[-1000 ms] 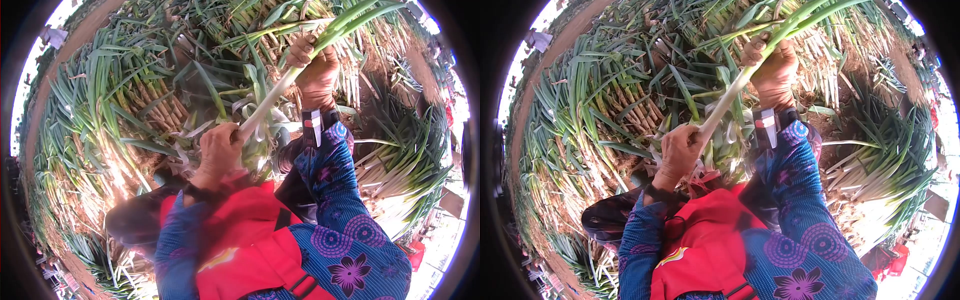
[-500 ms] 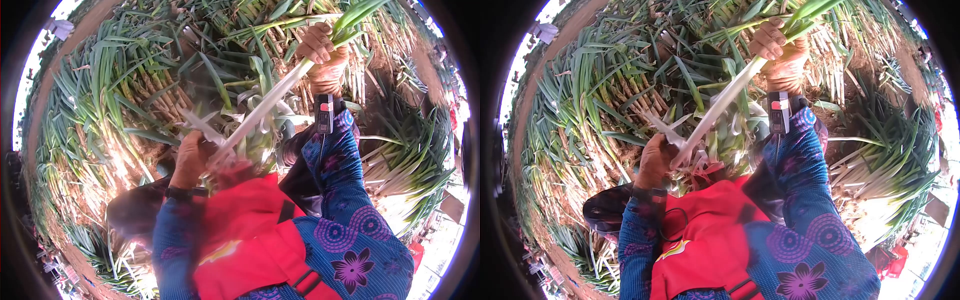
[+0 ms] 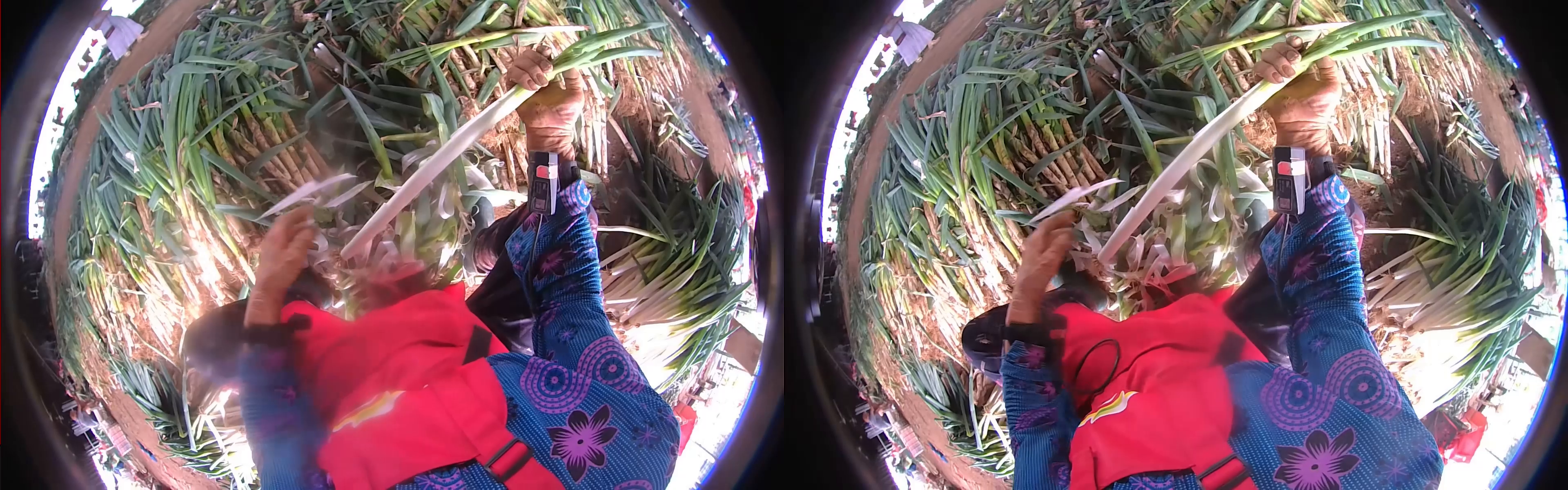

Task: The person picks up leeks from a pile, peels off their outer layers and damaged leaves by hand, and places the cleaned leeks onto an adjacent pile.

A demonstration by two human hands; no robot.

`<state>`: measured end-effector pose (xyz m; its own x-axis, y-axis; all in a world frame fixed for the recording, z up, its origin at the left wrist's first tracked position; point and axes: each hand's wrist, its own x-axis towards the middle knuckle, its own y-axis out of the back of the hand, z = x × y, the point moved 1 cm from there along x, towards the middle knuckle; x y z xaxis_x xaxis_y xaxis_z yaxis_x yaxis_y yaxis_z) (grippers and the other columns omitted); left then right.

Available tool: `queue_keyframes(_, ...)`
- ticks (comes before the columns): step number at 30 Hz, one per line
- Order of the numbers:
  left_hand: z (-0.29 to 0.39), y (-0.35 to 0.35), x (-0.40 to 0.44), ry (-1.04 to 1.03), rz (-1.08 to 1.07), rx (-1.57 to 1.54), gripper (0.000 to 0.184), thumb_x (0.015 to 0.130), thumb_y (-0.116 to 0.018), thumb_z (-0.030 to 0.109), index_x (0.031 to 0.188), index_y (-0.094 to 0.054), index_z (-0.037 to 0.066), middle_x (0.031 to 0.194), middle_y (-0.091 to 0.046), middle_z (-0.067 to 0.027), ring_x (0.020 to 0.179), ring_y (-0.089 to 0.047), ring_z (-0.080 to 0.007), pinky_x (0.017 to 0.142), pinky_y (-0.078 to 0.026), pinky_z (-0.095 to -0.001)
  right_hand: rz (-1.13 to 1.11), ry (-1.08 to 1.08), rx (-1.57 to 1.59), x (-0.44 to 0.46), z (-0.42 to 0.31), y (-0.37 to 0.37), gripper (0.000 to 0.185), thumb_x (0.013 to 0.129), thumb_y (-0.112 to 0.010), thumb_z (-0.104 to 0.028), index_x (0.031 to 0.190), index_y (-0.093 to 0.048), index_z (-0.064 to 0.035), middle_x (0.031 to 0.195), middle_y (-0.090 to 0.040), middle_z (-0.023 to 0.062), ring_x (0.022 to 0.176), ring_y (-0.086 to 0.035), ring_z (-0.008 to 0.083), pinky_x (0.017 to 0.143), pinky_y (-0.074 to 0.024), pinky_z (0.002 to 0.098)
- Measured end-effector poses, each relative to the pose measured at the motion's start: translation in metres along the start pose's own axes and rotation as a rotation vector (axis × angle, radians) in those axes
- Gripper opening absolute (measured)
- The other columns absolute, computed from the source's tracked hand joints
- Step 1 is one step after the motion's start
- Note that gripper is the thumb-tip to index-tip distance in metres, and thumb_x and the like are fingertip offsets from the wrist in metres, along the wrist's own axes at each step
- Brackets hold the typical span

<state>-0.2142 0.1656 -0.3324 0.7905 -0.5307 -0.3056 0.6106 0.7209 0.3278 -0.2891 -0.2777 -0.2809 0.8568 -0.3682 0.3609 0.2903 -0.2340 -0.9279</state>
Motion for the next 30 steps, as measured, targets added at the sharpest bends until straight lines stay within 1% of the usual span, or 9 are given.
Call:
queue_keyframes(1,0.031,-0.021,-0.004,-0.029,-0.132,-0.079,0.039,0.087,-0.063,0.009,0.126,-0.056,0.004,0.115,-0.059,-0.0085,0.099,-0.059,-0.0160,0.084,-0.048,-0.0266,0.011,0.008,-0.011,0.000,0.002,0.000,0.032,0.080,-0.065,-0.026,0.095,-0.053,0.0004,0.075,-0.045,0.0034,0.063,-0.043,0.0152,0.058,-0.0379,0.0292)
queue_keyframes(3,0.057,-0.051,-0.004,0.007,-0.253,-0.070,0.037,0.084,-0.067,0.006,0.120,-0.058,0.003,0.109,-0.061,-0.0071,0.093,-0.059,-0.0141,0.083,-0.048,-0.0270,0.026,0.011,-0.022,0.000,0.003,0.000,0.032,0.080,-0.064,-0.026,0.095,-0.053,0.0005,0.075,-0.046,0.0040,0.063,-0.043,0.0156,0.058,-0.0383,0.0295)
queue_keyframes(9,0.050,-0.076,0.007,0.026,-0.322,-0.056,0.021,0.078,-0.070,0.002,0.097,-0.060,0.002,0.088,-0.060,0.0006,0.084,-0.058,-0.0093,0.078,-0.048,-0.0257,0.038,-0.027,-0.027,0.000,0.003,0.002,0.030,0.081,-0.062,-0.026,0.093,-0.055,0.0010,0.073,-0.047,0.0057,0.062,-0.044,0.0168,0.057,-0.0389,0.0301)
queue_keyframes(12,0.038,-0.081,0.011,-0.025,-0.341,-0.050,0.017,0.079,-0.070,0.002,0.091,-0.058,0.003,0.086,-0.058,0.0015,0.080,-0.056,-0.0076,0.074,-0.047,-0.0245,0.045,-0.021,-0.058,0.001,0.002,0.005,0.029,0.082,-0.061,-0.026,0.092,-0.055,0.0009,0.073,-0.048,0.0063,0.062,-0.044,0.0168,0.057,-0.0386,0.0304)
queue_keyframes(18,0.028,-0.088,0.014,-0.117,-0.335,0.044,0.018,0.078,-0.071,0.003,0.090,-0.057,0.003,0.083,-0.057,0.0006,0.074,-0.053,-0.0078,0.068,-0.045,-0.0239,0.137,0.027,-0.173,-0.001,0.003,0.007,0.027,0.088,-0.052,-0.028,0.090,-0.053,-0.0008,0.073,-0.049,0.0073,0.061,-0.044,0.0173,0.056,-0.0385,0.0309)
queue_keyframes(21,0.050,-0.088,-0.002,-0.301,-0.147,0.294,0.019,0.076,-0.070,0.001,0.090,-0.057,0.002,0.081,-0.058,-0.0040,0.072,-0.057,-0.0136,0.068,-0.046,-0.0273,0.336,0.105,-0.310,-0.002,0.000,0.012,0.026,0.091,-0.048,-0.029,0.088,-0.049,-0.0026,0.074,-0.049,0.0077,0.062,-0.045,0.0173,0.056,-0.0396,0.0311)
queue_keyframes(24,0.055,-0.087,-0.015,-0.592,0.034,0.309,0.020,0.075,-0.068,-0.001,0.090,-0.056,0.001,0.081,-0.058,-0.0091,0.071,-0.059,-0.0206,0.067,-0.047,-0.0307,0.568,0.197,-0.412,-0.005,-0.003,0.023,0.026,0.094,-0.046,-0.029,0.088,-0.047,-0.0041,0.074,-0.050,0.0077,0.063,-0.047,0.0171,0.057,-0.0410,0.0307)
queue_keyframes(27,0.064,-0.085,-0.030,-0.664,0.135,0.438,0.018,0.074,-0.066,-0.003,0.088,-0.055,0.001,0.082,-0.059,-0.0117,0.071,-0.060,-0.0249,0.068,-0.048,-0.0323,0.675,0.285,-0.587,-0.011,0.003,0.031,0.024,0.095,-0.045,-0.029,0.089,-0.047,-0.0063,0.072,-0.049,0.0069,0.062,-0.049,0.0171,0.056,-0.0423,0.0300)
queue_keyframes(30,0.068,-0.085,-0.041,-0.718,0.207,0.334,0.013,0.079,-0.066,0.000,0.086,-0.055,0.002,0.079,-0.057,-0.0085,0.069,-0.059,-0.0238,0.063,-0.047,-0.0313,0.736,0.287,-0.559,-0.013,0.007,0.039,0.024,0.096,-0.045,-0.030,0.087,-0.046,-0.0077,0.069,-0.049,0.0061,0.059,-0.048,0.0173,0.054,-0.0420,0.0304)
